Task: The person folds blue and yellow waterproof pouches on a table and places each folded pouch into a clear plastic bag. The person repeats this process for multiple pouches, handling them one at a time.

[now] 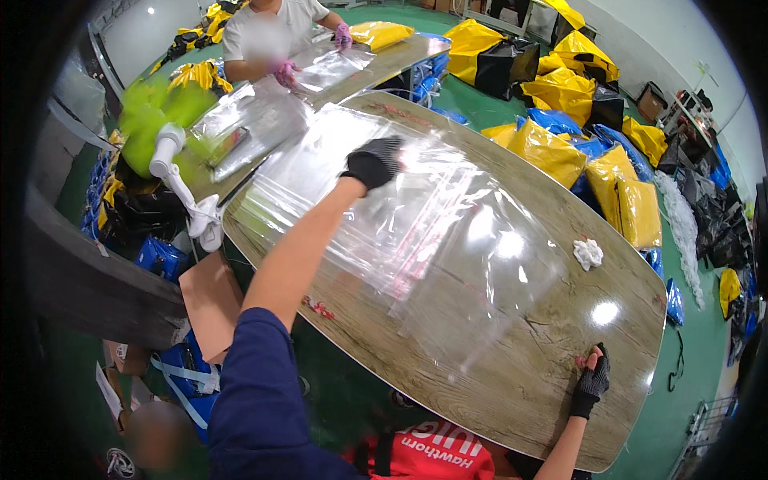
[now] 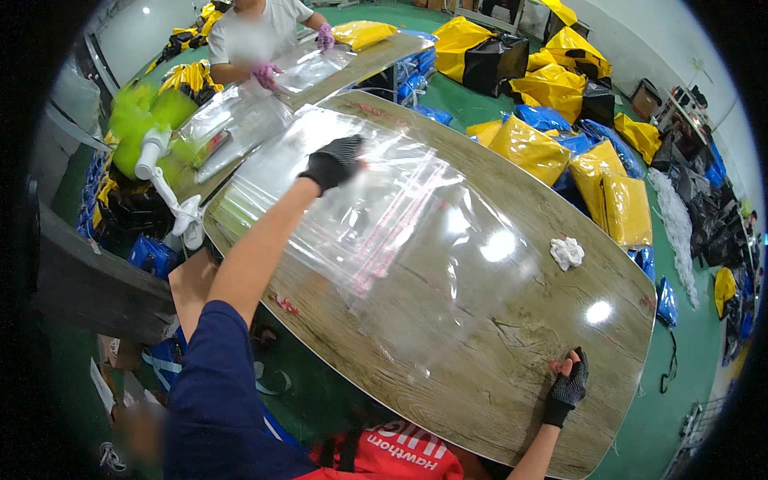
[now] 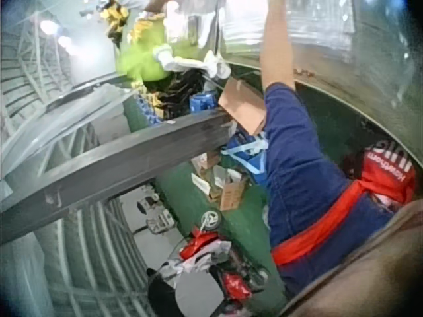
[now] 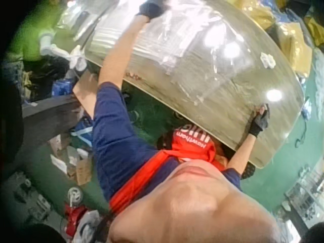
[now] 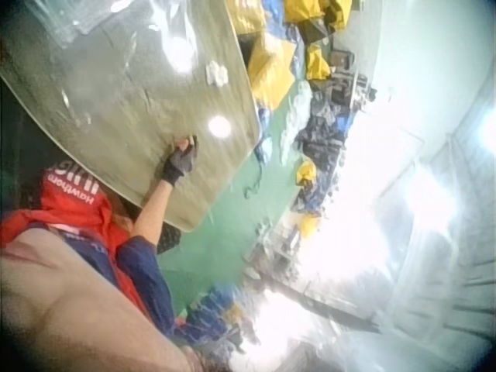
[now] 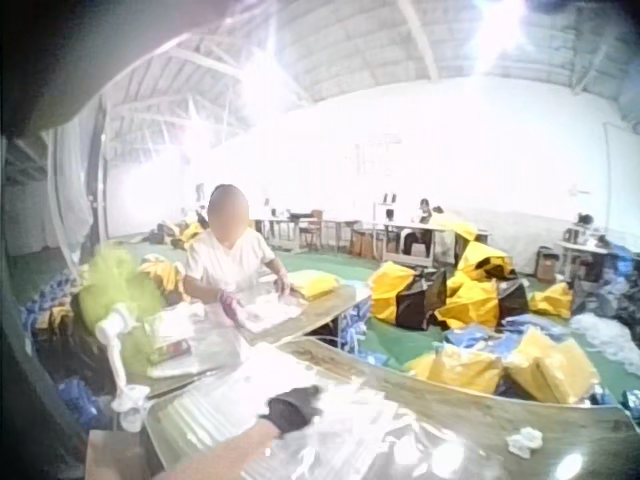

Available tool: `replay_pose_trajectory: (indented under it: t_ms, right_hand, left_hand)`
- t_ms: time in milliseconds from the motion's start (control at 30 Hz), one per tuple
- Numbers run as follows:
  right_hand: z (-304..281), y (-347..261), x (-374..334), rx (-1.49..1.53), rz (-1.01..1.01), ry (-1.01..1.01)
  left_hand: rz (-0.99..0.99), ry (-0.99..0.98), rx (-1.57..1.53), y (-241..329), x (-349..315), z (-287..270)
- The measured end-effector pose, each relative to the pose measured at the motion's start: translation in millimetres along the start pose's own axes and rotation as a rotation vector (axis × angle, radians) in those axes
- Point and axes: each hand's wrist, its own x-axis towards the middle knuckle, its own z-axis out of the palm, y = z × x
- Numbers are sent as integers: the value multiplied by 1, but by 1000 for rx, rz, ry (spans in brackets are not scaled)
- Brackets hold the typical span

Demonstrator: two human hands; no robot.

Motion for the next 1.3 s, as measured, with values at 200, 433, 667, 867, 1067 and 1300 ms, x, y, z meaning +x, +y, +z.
replay_pose_trajectory:
  t_ms: [200, 433, 667, 867, 1067, 1300]
  right_hand:
    - [21, -29, -4, 2, -38, -38]
    - [-3, -27, -21, -77, -171, 33]
    - [-140, -48, -90, -485, 208, 655]
    - [-208, -54, -123, 33, 900, 713]
    - [-277, -31, -147, -78, 1034, 527]
    - [-323, 13, -159, -1208, 832, -227]
  left_hand:
    - [-393, -164, 105, -148, -47, -47]
    - [-324, 114, 512, -112, -88, -71]
    - [-562, 664, 453, -67, -256, -111]
    - [-1094, 648, -444, -76, -334, -28]
    - [-1391, 444, -356, -71, -310, -26]
    - [-1259, 547, -300, -94, -326, -22]
